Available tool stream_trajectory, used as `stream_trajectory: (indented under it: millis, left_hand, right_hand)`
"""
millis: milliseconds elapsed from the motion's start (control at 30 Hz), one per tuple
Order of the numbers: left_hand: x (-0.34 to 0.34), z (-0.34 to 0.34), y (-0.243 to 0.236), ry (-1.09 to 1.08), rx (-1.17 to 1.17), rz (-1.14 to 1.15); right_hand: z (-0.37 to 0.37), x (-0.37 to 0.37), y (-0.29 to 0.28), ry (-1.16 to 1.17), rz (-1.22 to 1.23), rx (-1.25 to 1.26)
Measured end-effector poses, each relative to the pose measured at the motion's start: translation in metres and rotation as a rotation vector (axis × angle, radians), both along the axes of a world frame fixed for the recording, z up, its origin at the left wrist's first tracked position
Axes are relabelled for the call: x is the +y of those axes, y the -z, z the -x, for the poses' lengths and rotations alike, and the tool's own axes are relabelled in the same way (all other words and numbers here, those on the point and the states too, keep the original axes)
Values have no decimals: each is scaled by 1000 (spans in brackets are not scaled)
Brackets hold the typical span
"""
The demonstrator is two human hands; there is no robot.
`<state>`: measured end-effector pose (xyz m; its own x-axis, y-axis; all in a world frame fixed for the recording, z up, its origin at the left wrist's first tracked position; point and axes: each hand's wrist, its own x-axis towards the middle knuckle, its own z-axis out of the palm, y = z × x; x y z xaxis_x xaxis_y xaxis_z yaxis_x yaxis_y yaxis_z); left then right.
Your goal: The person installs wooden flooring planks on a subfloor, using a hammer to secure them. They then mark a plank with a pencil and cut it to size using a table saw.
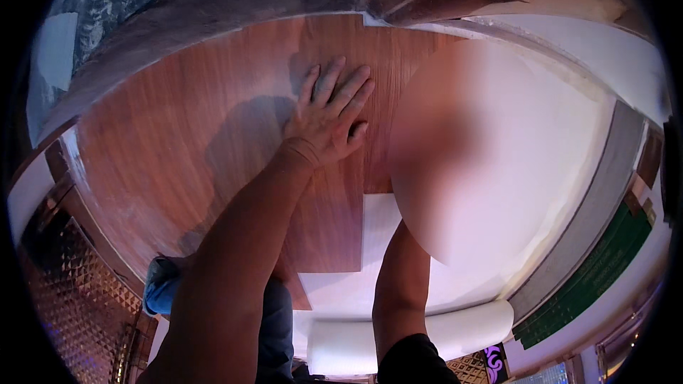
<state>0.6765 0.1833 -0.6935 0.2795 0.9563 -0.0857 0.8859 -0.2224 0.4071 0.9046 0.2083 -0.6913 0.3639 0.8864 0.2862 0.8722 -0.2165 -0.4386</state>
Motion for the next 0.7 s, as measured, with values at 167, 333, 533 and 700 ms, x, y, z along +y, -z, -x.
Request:
stream_trajectory:
  millis: [167, 333, 533, 700]
  left_hand:
    - [1, -2, -1, -9, 1, 22]
    - [-3, -1, 1, -2, 57, -16]
    - [-1, -2, 1, 9, 38, -27]
    - [-1, -3, 2, 12, 11, -30]
  right_hand:
    - [-20, -13, 24, -18, 35, -136]
    - [-19, -13, 25, -42, 39, -155]
    - [-18, -13, 20, -30, 57, -157]
    - [-20, -13, 21, -43, 35, -160]
